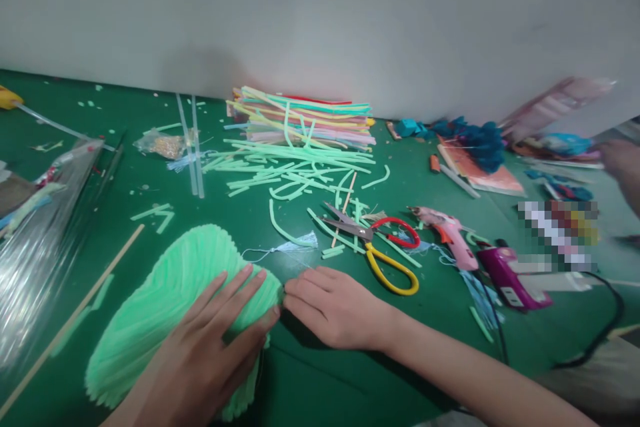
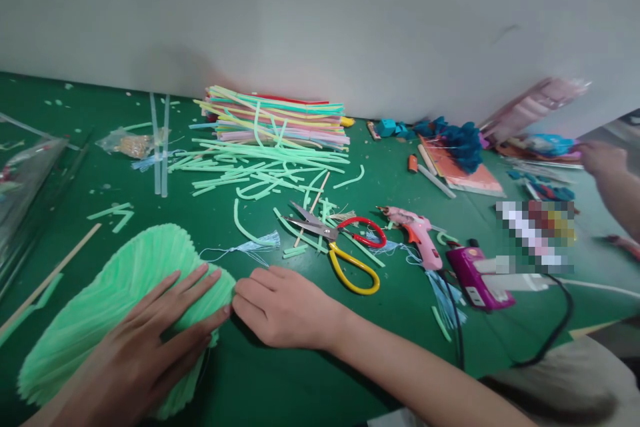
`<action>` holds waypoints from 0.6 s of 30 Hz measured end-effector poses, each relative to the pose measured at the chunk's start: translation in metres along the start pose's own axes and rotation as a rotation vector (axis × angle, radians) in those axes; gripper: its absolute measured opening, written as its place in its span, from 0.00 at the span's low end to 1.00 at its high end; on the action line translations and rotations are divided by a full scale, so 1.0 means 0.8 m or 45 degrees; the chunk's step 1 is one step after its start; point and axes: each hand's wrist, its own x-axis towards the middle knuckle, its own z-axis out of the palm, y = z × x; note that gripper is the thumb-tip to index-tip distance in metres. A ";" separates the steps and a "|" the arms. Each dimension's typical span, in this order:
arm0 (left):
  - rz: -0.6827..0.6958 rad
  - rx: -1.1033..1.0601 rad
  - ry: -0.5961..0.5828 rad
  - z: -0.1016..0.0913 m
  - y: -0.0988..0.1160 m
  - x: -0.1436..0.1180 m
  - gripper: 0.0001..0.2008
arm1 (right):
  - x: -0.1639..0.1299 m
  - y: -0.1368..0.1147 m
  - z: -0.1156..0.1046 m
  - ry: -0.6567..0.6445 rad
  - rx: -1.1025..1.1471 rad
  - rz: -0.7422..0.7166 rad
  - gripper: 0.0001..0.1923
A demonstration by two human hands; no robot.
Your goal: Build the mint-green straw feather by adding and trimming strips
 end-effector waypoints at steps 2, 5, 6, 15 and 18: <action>0.026 0.018 0.008 0.000 -0.001 0.000 0.22 | 0.000 -0.001 -0.001 0.034 -0.047 -0.029 0.13; 0.066 0.050 0.019 0.001 -0.003 0.001 0.22 | 0.002 -0.002 -0.003 0.045 -0.057 -0.051 0.13; 0.070 0.058 0.022 0.002 -0.003 0.002 0.22 | 0.003 -0.003 -0.004 0.046 -0.048 -0.060 0.13; 0.063 0.097 -0.019 0.005 -0.006 0.000 0.25 | -0.026 0.014 -0.034 0.233 -0.001 0.176 0.07; 0.004 0.040 0.023 0.002 -0.004 -0.002 0.25 | -0.053 0.027 -0.057 0.362 -0.084 0.438 0.08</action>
